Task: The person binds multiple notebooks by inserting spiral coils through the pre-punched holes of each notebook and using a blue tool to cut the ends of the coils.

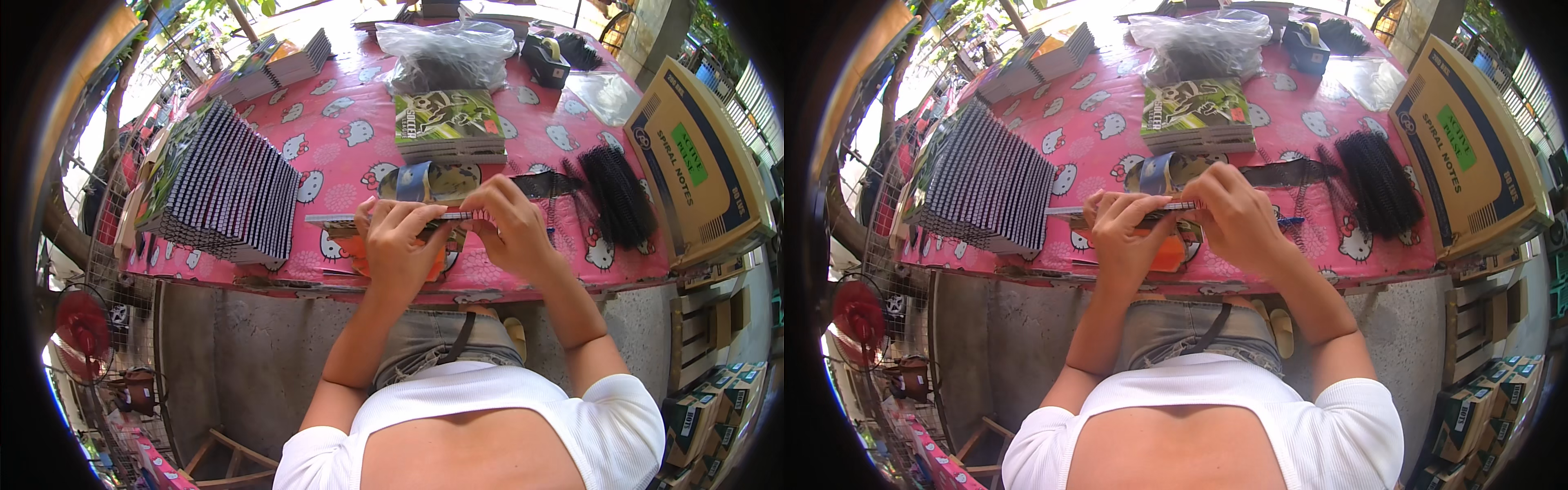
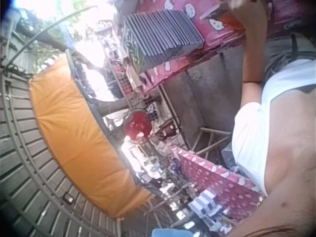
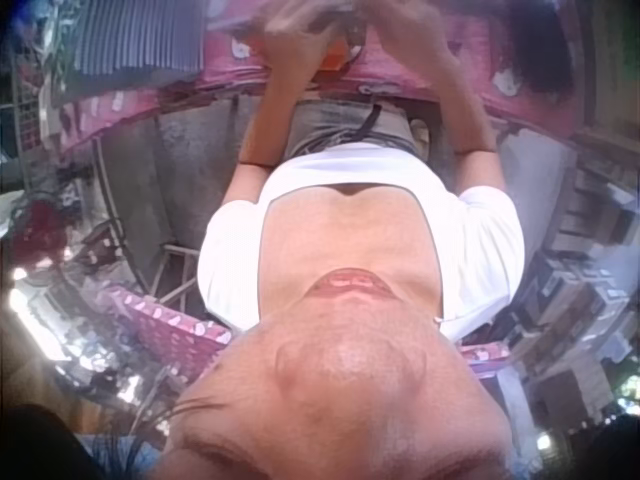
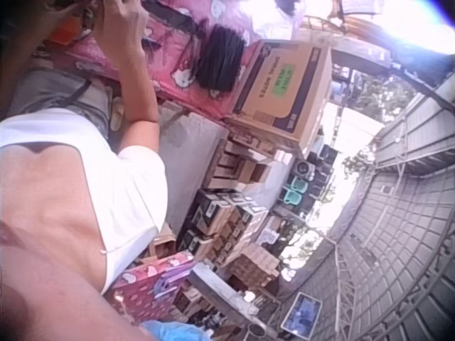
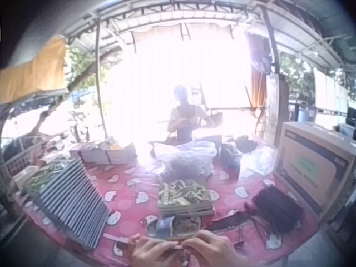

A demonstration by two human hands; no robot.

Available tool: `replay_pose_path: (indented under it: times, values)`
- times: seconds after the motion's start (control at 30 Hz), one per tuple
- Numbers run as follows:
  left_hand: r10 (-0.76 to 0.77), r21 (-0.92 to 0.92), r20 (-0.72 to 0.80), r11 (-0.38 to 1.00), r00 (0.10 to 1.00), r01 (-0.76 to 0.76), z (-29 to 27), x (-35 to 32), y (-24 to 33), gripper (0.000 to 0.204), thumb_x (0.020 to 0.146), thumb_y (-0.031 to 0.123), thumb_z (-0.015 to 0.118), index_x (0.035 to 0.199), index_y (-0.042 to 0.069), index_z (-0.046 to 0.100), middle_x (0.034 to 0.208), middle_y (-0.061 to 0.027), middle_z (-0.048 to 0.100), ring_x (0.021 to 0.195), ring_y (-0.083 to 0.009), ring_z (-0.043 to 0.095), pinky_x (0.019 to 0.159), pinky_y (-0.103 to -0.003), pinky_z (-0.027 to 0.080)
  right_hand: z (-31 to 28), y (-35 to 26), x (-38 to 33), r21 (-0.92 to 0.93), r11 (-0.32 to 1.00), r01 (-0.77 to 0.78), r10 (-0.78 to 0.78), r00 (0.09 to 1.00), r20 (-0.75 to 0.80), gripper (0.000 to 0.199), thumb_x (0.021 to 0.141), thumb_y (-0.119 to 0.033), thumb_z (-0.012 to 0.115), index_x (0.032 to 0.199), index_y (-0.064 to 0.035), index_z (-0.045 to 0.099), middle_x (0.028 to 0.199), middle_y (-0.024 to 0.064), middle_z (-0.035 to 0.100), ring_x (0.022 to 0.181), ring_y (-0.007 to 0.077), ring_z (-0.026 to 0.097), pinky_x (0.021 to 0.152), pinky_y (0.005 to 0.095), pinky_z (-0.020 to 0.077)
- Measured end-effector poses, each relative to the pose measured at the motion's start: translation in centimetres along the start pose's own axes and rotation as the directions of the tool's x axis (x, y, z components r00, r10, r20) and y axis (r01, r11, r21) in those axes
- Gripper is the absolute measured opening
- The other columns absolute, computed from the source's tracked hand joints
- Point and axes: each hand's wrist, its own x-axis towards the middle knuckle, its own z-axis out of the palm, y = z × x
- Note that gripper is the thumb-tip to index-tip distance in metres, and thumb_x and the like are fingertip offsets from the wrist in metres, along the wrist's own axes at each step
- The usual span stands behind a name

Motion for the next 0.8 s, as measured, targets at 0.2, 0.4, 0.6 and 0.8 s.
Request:
replay_pose_path:
  times: [0.2, 0.4, 0.6, 0.8]
  values:
    - [-0.037, -0.002, -0.005, 0.999, 0.999, 0.037, -0.2, -0.2, 0.0, 0.038, 0.066, 0.022, 0.08, 0.101, 0.013, 0.067, 0.081, 0.0026, 0.066, 0.079, -0.016, 0.058, 0.091, -0.039, 0.033, 0.1, -0.9, 0.7, -0.095, 0.993, 0.074, -0.068, 0.996, 0.065, 0.016, 0.082, -0.015, 0.065, 0.096, -0.0082, 0.061, 0.086, 0.0099, 0.061, 0.084, 0.0305, 0.06, 0.067, 0.0405, 0.0484]
    - [-0.068, -0.042, -0.034, 0.997, 0.997, 0.066, -0.5, -0.2, 0.3, 0.043, 0.065, 0.026, 0.081, 0.102, 0.012, 0.066, 0.084, 0.0016, 0.067, 0.081, -0.0163, 0.059, 0.09, -0.04, 0.035, 0.7, 6.0, 9.2, -0.173, 0.983, 0.059, 0.08, 0.71, 0.7, 0.037, 0.078, -0.031, 0.069, 0.102, -0.0042, 0.062, 0.093, 0.0145, 0.064, 0.085, 0.0271, 0.065, 0.069, 0.0412, 0.0509]
    - [-0.003, 0.134, -0.009, 0.991, 1.0, 0.004, -1.9, -0.4, -0.9, 0.032, 0.063, 0.03, 0.082, 0.088, 0.013, 0.068, 0.084, 0.0006, 0.067, 0.084, -0.0166, 0.06, 0.097, -0.041, 0.032, 6.6, 10.6, 5.5, -0.397, 0.89, 0.224, 0.112, 0.738, 0.666, 0.048, 0.069, -0.033, 0.076, 0.094, 0.0013, 0.055, 0.089, 0.0198, 0.063, 0.083, 0.0347, 0.065, 0.068, 0.0429, 0.0524]
    - [-0.07, 0.056, -0.064, 0.996, 0.995, 0.073, -1.6, -0.3, -1.0, 0.031, 0.061, 0.028, 0.084, 0.081, 0.011, 0.068, 0.075, -0.0001, 0.065, 0.078, -0.016, 0.061, 0.102, -0.041, 0.027, 1.0, 10.0, 3.8, 0.627, 0.72, -0.298, -0.002, 0.902, 0.432, 0.057, 0.07, -0.026, 0.075, 0.114, 0.0007, 0.049, 0.099, 0.014, 0.063, 0.09, 0.023, 0.064, 0.076, 0.0365, 0.0521]
